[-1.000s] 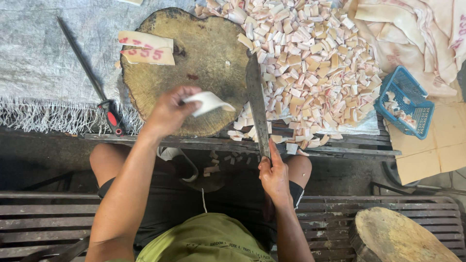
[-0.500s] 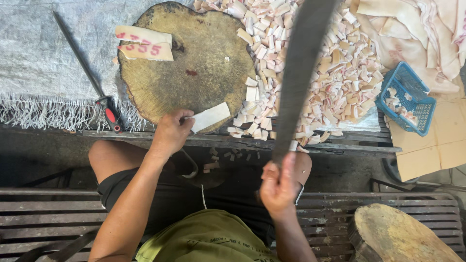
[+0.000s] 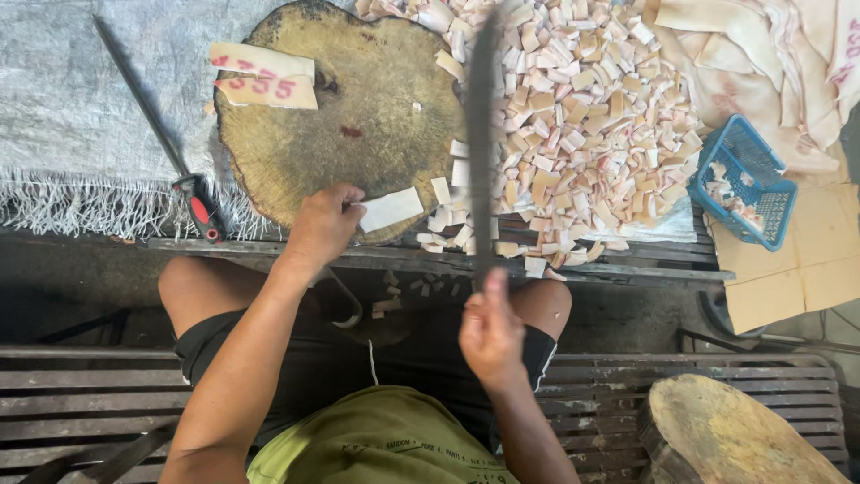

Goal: The person cuts folded sheets of pork skin into small cubes using a large knife on a round wooden cutting board. The cut pieces accumulate on a nearby cloth, and the person occasionally gathers and repositions the pile.

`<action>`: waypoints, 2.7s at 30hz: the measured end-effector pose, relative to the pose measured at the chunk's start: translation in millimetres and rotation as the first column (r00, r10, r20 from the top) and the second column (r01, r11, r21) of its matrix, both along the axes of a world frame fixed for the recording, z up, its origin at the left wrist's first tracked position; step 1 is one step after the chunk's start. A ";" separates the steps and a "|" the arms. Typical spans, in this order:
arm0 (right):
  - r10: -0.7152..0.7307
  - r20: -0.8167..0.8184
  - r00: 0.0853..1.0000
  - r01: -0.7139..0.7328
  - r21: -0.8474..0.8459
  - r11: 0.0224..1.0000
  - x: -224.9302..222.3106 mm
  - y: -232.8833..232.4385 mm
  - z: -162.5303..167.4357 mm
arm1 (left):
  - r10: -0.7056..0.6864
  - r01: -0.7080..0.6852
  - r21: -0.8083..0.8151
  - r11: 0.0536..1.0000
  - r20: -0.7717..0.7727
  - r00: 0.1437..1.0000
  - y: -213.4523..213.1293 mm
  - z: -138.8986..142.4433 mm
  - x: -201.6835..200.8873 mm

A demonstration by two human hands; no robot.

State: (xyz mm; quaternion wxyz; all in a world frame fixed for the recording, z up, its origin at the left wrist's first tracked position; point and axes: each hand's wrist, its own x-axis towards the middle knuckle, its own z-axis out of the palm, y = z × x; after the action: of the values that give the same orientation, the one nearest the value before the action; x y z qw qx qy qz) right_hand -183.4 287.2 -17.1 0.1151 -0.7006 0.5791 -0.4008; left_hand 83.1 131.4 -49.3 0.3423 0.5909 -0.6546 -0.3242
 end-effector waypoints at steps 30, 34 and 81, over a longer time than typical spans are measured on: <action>0.176 -0.163 0.971 -0.155 0.137 0.978 13.4 -7.9 9.0 | -0.020 0.021 0.041 0.999 -0.014 1.000 -11.3 2.2 -13.4; 0.036 -0.076 0.996 -0.020 0.204 0.979 -0.6 2.4 24.4 | -0.020 0.020 -0.001 1.000 -0.009 1.000 -11.1 -1.4 -11.7; -0.184 0.568 0.802 -0.101 0.433 0.896 -18.7 -20.7 -15.7 | -0.079 0.234 -0.355 0.905 0.401 0.913 12.6 12.0 -29.4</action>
State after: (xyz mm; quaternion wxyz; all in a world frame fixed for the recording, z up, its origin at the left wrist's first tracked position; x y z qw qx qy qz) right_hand -202.1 266.5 -32.8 0.4379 -0.4809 0.6044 -0.4601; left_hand 53.8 143.9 -37.3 0.2945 0.5050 -0.8060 -0.0921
